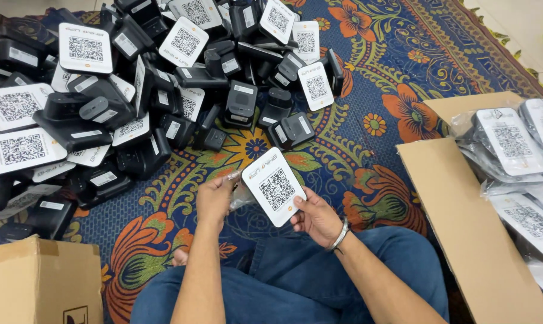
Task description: The person packs QR-coded electronic payment stands into plastic bags and places them into cardboard boxes.
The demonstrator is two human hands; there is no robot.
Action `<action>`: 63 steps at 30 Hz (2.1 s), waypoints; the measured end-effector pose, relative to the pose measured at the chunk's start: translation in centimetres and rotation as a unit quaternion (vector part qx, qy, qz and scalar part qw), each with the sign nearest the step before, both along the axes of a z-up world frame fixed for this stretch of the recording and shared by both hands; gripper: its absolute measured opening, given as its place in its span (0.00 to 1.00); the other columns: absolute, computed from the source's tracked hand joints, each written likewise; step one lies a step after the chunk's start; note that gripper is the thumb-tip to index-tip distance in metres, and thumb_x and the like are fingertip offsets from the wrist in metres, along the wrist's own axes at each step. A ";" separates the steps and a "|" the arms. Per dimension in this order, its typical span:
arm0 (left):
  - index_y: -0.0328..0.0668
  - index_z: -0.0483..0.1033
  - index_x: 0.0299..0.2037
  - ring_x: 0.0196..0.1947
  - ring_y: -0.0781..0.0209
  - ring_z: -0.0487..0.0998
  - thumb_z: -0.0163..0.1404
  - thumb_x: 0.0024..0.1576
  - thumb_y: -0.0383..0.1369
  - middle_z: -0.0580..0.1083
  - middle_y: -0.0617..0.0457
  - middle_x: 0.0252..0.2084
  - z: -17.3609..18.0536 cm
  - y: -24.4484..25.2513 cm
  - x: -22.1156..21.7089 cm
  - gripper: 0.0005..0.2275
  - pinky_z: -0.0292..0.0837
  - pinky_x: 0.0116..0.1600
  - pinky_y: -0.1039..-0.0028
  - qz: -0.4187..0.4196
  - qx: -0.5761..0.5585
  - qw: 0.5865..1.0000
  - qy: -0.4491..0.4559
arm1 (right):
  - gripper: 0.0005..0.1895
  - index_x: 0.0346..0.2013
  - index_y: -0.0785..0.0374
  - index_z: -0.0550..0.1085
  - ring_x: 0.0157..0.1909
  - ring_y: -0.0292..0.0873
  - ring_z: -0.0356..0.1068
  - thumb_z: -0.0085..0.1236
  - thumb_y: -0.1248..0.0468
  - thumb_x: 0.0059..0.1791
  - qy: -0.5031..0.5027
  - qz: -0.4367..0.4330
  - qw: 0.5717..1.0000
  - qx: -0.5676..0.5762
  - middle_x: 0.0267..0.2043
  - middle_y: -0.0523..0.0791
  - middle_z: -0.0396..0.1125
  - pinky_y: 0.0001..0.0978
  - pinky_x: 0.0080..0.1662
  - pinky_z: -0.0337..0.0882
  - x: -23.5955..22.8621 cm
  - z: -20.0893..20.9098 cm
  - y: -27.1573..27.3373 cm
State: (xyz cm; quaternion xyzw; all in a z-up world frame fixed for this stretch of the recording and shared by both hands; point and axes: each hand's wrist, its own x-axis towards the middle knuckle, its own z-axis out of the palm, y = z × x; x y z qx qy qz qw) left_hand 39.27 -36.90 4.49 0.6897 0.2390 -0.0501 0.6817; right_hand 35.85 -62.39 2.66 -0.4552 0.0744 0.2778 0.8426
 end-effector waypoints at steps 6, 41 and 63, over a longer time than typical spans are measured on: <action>0.34 0.86 0.37 0.24 0.75 0.73 0.54 0.62 0.38 0.79 0.57 0.25 -1.0 -0.5 0.2 0.14 0.66 0.30 0.81 0.030 0.043 0.993 -0.109 | 0.21 0.62 0.60 0.67 0.26 0.31 0.70 0.52 0.60 0.55 -0.029 0.042 0.995 -0.085 0.35 0.41 0.73 0.24 0.28 0.73 0.4 -0.7 -0.5; 0.47 0.82 0.39 0.30 0.45 0.82 0.52 0.57 0.36 0.80 0.46 0.28 2.9 -8.8 -4.3 0.07 0.75 0.36 0.60 -0.274 0.278 0.898 -0.201 | 0.08 0.42 0.67 0.75 0.25 0.34 0.70 0.50 0.66 0.54 -0.061 -0.103 0.985 -0.124 0.29 0.43 0.73 0.25 0.28 0.72 -1.2 -7.0 2.7; 0.34 0.79 0.40 0.28 0.70 0.76 0.58 0.60 0.36 0.78 0.55 0.30 -0.4 -2.7 -0.3 0.11 0.71 0.34 0.77 0.154 0.228 0.934 -0.228 | 0.27 0.64 0.58 0.71 0.29 0.35 0.72 0.60 0.62 0.50 0.059 -0.130 0.990 -0.010 0.38 0.44 0.73 0.28 0.29 0.77 -0.2 -6.0 2.4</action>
